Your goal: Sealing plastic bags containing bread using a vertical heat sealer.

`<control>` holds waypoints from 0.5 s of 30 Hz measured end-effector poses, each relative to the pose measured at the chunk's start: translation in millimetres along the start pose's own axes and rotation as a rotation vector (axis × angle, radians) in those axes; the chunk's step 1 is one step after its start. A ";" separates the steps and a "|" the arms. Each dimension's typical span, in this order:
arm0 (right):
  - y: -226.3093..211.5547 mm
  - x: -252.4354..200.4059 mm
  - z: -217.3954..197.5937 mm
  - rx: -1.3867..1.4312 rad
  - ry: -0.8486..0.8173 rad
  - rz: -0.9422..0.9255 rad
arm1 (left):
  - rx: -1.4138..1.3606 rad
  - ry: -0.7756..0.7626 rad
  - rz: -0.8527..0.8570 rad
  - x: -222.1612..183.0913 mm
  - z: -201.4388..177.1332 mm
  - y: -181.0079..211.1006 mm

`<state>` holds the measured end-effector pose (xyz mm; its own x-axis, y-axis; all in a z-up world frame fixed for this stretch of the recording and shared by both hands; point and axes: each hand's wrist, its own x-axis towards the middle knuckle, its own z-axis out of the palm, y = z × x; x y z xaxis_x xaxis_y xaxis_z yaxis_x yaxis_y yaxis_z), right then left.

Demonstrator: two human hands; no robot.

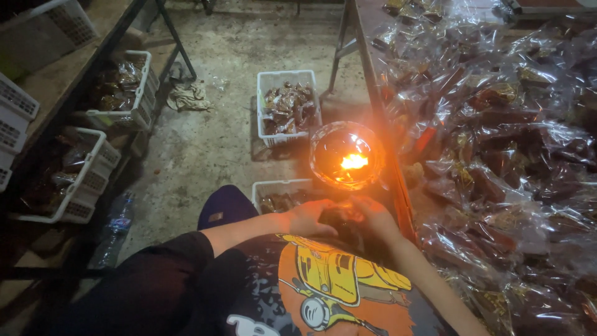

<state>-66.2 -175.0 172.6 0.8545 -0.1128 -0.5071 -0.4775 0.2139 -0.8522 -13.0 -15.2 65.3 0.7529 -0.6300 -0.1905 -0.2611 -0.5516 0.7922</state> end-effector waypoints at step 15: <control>79.1 105.4 -70.1 0.370 0.143 -0.165 | -0.271 -0.119 -0.100 36.7 31.5 -43.2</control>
<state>-28.2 -238.0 42.7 0.8637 -0.3030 -0.4027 -0.2084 0.5128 -0.8328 6.9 -31.7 5.9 0.6864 -0.6484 -0.3293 -0.0062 -0.4580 0.8889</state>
